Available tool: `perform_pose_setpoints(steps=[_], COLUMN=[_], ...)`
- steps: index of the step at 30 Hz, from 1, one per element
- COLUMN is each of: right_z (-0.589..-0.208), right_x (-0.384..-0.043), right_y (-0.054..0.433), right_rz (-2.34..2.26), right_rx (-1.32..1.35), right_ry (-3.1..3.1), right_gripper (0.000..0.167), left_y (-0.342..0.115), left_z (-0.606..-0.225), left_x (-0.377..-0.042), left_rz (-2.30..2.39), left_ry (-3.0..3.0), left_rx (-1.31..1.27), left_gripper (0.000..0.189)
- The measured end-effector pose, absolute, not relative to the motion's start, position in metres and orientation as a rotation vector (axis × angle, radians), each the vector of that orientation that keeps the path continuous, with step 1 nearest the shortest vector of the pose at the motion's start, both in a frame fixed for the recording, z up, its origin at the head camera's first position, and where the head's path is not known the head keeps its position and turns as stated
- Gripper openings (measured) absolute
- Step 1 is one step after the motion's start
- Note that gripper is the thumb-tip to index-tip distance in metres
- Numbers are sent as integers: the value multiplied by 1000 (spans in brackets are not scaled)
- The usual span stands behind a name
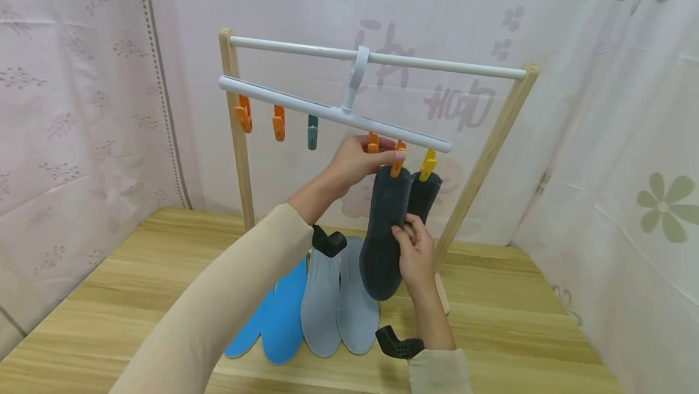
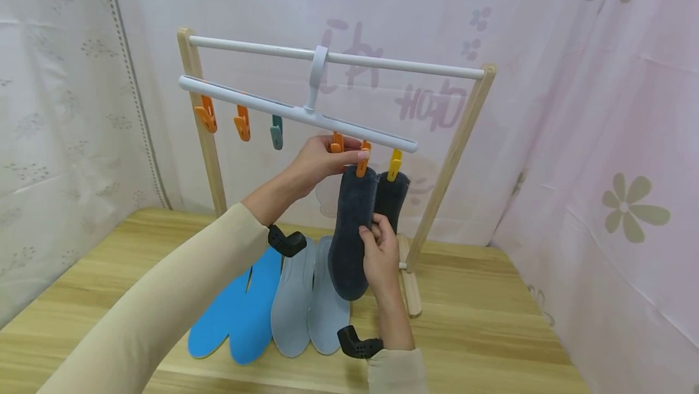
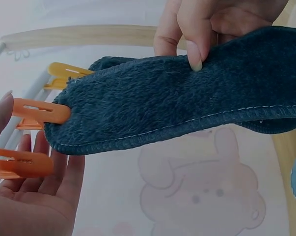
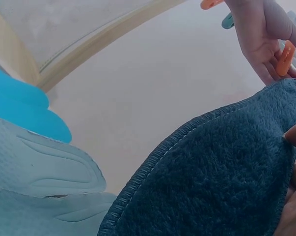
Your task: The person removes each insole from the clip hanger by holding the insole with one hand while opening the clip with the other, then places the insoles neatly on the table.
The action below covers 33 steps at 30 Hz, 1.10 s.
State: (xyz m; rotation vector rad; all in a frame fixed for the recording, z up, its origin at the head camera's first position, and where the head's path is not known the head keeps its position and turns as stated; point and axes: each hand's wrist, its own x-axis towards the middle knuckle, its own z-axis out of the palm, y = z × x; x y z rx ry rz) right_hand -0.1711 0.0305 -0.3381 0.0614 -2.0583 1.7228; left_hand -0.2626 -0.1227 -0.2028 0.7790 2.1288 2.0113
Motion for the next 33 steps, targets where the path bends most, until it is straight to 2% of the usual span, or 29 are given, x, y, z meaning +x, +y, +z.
perform_pose_setpoints(steps=[21,33], right_z=[-336,-334], right_x=[-170,-168], right_y=[30,31], right_rz=[1744,1717], right_rx=[71,53], right_ry=[-2008,-2043], right_gripper=[24,25], left_y=[-111,-107], left_z=[-205,-204], left_x=[-262,-257], left_rz=[2030,2078], left_ry=[2101,2135], left_rx=[752,723], left_gripper=[41,34])
